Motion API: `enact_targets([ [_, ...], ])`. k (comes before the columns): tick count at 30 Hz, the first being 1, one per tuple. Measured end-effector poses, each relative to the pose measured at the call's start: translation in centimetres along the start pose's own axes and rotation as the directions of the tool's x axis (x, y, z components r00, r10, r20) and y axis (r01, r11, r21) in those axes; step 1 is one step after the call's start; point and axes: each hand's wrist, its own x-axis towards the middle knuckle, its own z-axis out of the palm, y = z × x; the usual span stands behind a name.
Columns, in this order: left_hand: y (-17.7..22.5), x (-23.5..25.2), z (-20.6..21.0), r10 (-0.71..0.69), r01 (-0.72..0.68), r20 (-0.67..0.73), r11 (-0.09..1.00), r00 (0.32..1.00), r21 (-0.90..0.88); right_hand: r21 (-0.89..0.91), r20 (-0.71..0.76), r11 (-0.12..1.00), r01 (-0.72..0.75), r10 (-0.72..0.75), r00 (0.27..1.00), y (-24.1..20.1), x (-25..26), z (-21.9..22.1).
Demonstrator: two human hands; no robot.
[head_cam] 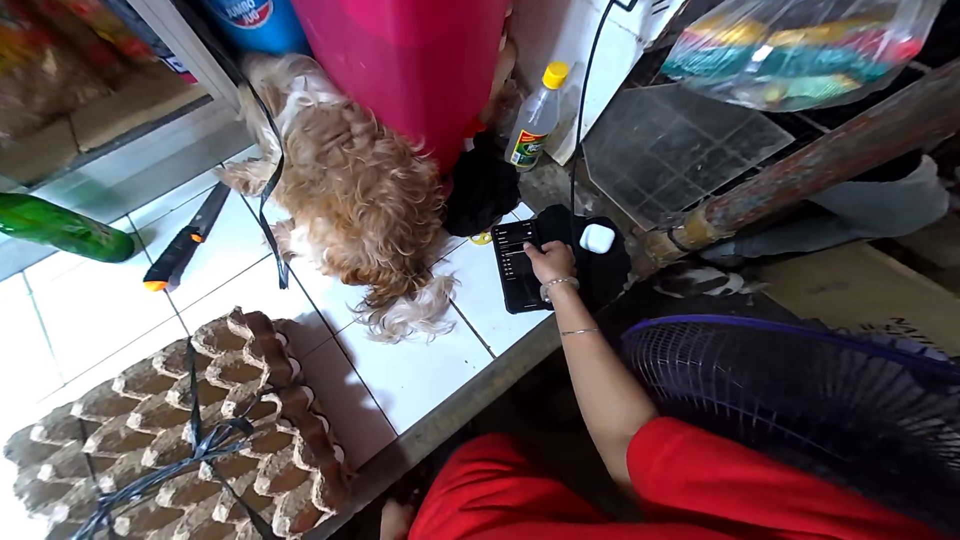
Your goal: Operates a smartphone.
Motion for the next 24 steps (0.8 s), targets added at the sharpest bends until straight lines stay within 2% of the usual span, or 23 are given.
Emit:
enact_targets([
  [3, -0.4, -0.2, 0.2, -0.014, 0.014, -0.005, 1.0, 1.0, -0.021, 0.228, 0.025, 0.972, 0.062, -0.07, 0.997, 1.4, -1.0, -0.9],
  [5, -0.4, -0.6, 0.4, 0.0, 0.0, -0.011, 0.999, 1.0, -0.035, 0.27, 0.051, 0.96, 0.077, -0.094, 0.994, 2.5, -2.4, -1.5],
  [9, -0.3, -1.6, 0.6, -0.007, 0.006, -0.027, 0.998, 1.0, -0.059, 0.184, 0.044, 0.979, 0.082, -0.092, 0.995, 4.7, -4.8, -1.7],
  [18, -0.3, -2.2, 0.2, 0.02, -0.02, -0.011, 1.0, 1.0, -0.021, 0.191, -0.019, 0.971, 0.144, -0.143, 0.99, 7.2, -4.7, -1.5],
  [24, -0.2, -1.8, -0.4, -0.013, 0.013, -0.009, 0.999, 1.0, 0.032, 0.067, -0.007, 0.939, 0.336, -0.337, 0.942, 6.5, -4.4, -0.9],
])
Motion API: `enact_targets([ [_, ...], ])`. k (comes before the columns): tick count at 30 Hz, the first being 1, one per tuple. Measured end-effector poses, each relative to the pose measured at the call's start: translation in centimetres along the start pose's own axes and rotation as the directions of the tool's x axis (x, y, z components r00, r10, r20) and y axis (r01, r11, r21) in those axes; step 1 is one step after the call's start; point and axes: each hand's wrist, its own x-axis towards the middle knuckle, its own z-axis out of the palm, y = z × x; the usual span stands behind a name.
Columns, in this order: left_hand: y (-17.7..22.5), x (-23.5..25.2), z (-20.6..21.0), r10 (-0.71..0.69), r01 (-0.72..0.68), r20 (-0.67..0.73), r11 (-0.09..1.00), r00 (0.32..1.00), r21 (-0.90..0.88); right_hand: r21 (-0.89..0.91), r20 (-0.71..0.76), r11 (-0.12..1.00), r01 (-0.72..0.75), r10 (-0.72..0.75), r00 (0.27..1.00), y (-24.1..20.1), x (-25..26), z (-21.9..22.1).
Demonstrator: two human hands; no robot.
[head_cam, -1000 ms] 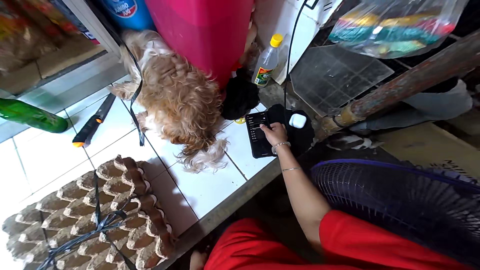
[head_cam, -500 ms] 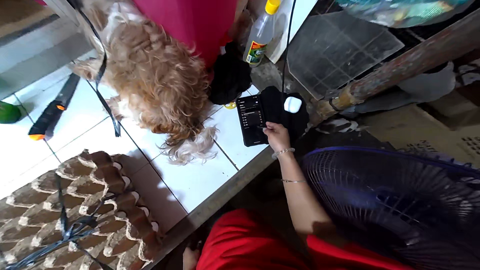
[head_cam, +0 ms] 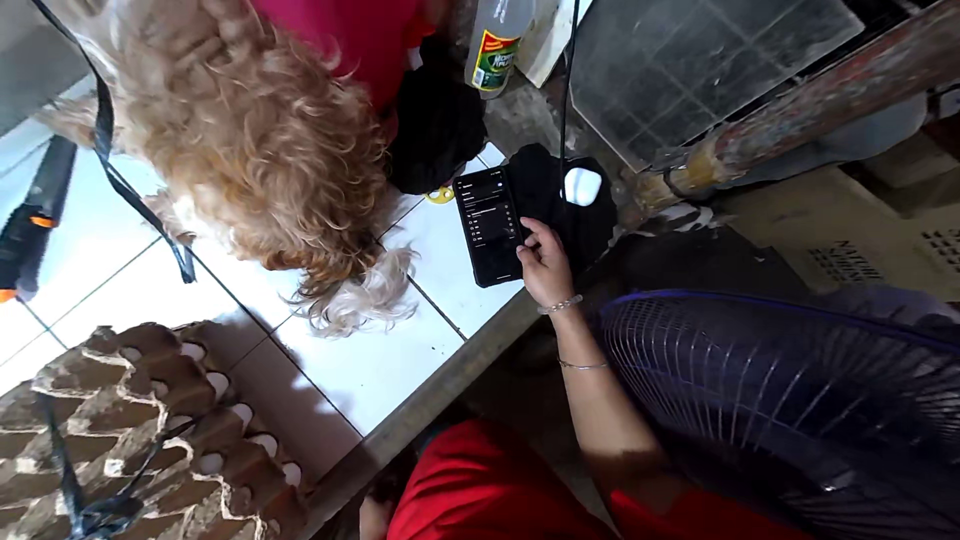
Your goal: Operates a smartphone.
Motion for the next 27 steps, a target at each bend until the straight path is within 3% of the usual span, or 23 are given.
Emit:
enact_targets([
  [5, 0.1, 0.0, -0.5, -0.021, 0.02, 0.014, 0.997, 1.0, 0.073, -0.113, 0.106, 0.993, 0.021, -0.009, 0.994, -0.7, 0.5, -0.8],
  [10, 0.2, 0.2, -0.7, -0.06, 0.056, 0.022, 0.987, 0.998, 0.154, -0.429, 0.264, 0.9, -0.078, 0.207, 0.942, -3.8, 3.0, -0.6],
  [13, 0.1, -0.1, -0.7, -0.041, 0.039, 0.007, 0.986, 0.999, 0.16, -0.502, 0.266, 0.862, -0.072, 0.233, 0.935, -4.4, 3.6, -0.3],
  [22, -0.4, -0.1, -0.6, -0.022, 0.022, 0.0, 0.993, 1.0, 0.113, -0.044, 0.172, 0.999, 0.002, 0.006, 0.985, 0.0, 3.1, -1.1],
  [27, 0.0, -0.1, -0.7, -0.008, 0.008, 0.004, 0.994, 1.0, 0.108, 0.005, 0.191, 0.999, 0.045, -0.045, 0.981, 0.2, 2.8, -1.4],
])
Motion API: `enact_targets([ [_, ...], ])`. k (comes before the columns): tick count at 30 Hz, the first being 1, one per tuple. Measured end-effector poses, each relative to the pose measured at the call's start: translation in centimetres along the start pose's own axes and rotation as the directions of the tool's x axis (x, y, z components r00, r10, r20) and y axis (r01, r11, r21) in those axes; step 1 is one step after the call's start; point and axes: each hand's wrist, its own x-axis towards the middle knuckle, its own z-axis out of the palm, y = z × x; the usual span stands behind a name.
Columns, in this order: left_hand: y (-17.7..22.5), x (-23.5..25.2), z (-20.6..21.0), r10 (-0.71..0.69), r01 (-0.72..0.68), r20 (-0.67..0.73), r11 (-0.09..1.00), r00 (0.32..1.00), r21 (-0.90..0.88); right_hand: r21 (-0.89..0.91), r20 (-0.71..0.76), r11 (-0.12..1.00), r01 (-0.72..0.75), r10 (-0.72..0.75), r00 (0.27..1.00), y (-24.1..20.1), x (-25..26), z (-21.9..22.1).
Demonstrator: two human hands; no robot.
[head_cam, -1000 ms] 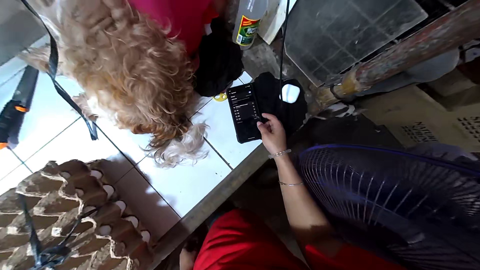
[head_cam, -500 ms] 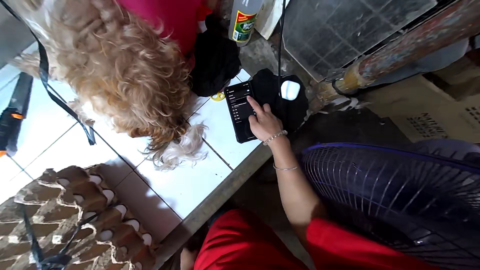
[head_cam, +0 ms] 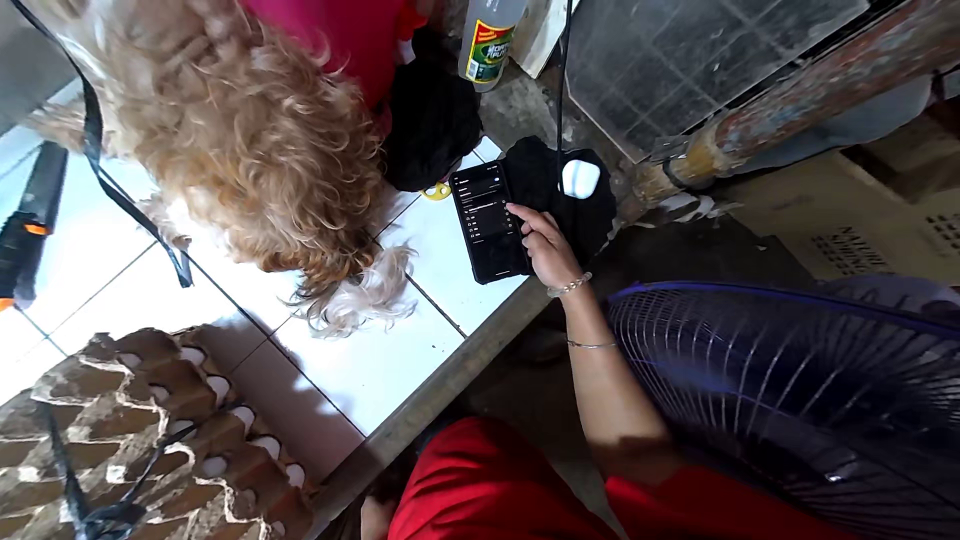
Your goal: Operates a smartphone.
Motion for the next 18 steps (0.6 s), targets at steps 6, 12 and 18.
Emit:
enact_targets([
  [6, 0.6, 0.0, -0.4, -0.047, 0.046, 0.026, 0.998, 0.999, 0.038, -0.161, 0.039, 0.985, -0.06, 0.067, 0.997, -1.3, 0.2, 0.3],
  [12, 0.4, 0.2, -0.3, -0.057, 0.056, 0.026, 0.997, 0.998, 0.047, -0.207, -0.166, 0.968, -0.14, 0.107, 0.98, -2.1, -1.1, 2.3],
  [18, 1.0, 0.0, -0.5, -0.046, 0.045, 0.025, 0.998, 0.999, 0.047, -0.364, -0.217, 0.873, -0.324, 0.259, 0.941, -4.0, 0.0, 4.2],
])
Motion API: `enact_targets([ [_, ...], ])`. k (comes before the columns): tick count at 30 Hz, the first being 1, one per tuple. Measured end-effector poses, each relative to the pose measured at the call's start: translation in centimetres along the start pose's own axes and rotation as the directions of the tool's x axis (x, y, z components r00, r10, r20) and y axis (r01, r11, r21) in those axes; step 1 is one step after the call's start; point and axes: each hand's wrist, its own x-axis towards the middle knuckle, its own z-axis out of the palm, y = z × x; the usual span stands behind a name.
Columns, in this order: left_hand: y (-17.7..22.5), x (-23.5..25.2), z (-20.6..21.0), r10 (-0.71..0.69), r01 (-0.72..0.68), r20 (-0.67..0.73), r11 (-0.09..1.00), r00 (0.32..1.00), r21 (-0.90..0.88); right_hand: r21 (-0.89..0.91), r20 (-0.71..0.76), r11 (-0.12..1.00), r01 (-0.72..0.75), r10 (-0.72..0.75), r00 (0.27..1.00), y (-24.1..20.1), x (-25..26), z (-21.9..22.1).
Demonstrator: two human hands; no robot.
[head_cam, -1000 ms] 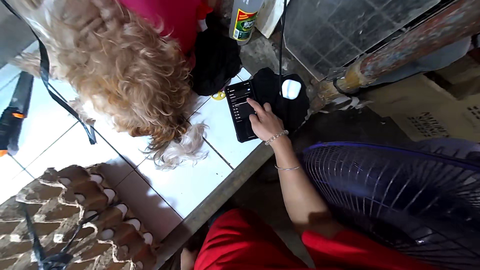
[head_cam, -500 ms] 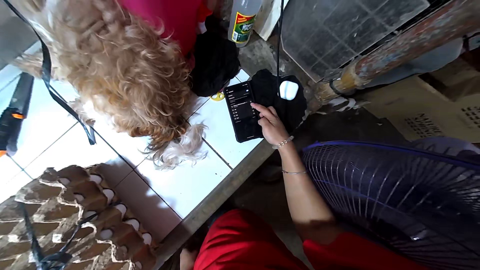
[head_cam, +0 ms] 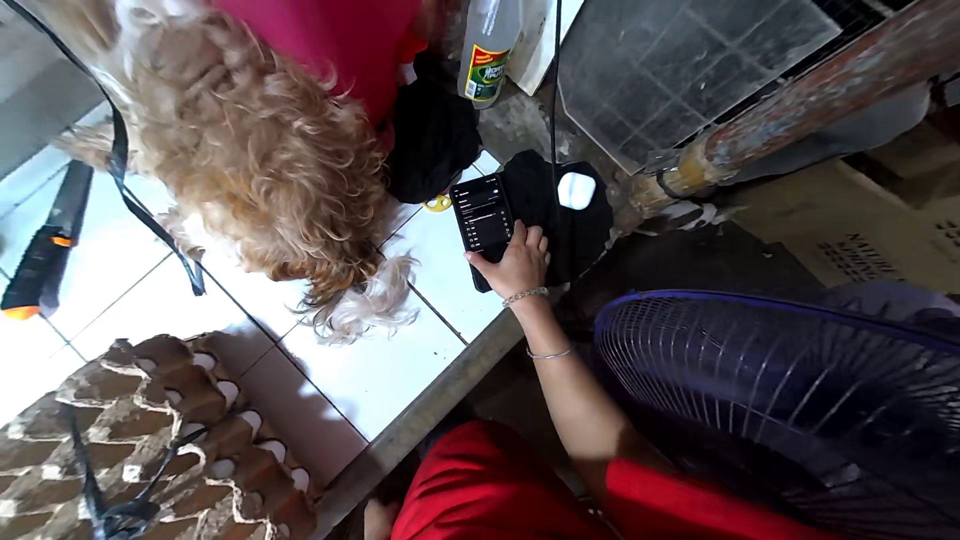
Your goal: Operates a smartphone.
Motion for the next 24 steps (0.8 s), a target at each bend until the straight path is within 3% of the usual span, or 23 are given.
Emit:
enact_targets([
  [5, -0.2, 0.0, 0.2, 0.036, -0.038, -0.031, 0.997, 0.999, -0.062, 0.332, 0.026, 0.943, 0.036, -0.048, 0.999, 2.1, 1.0, -0.7],
  [8, -0.3, 0.3, 0.3, 0.069, -0.071, -0.035, 0.995, 0.997, -0.076, 0.417, 0.047, 0.909, 0.008, -0.031, 0.998, 2.4, 1.5, -1.1],
  [24, 0.0, 0.5, 0.1, 0.046, -0.048, -0.046, 0.997, 0.998, -0.052, 0.03, -0.039, 1.0, 0.008, -0.007, 0.999, 0.0, -0.4, 0.6],
])
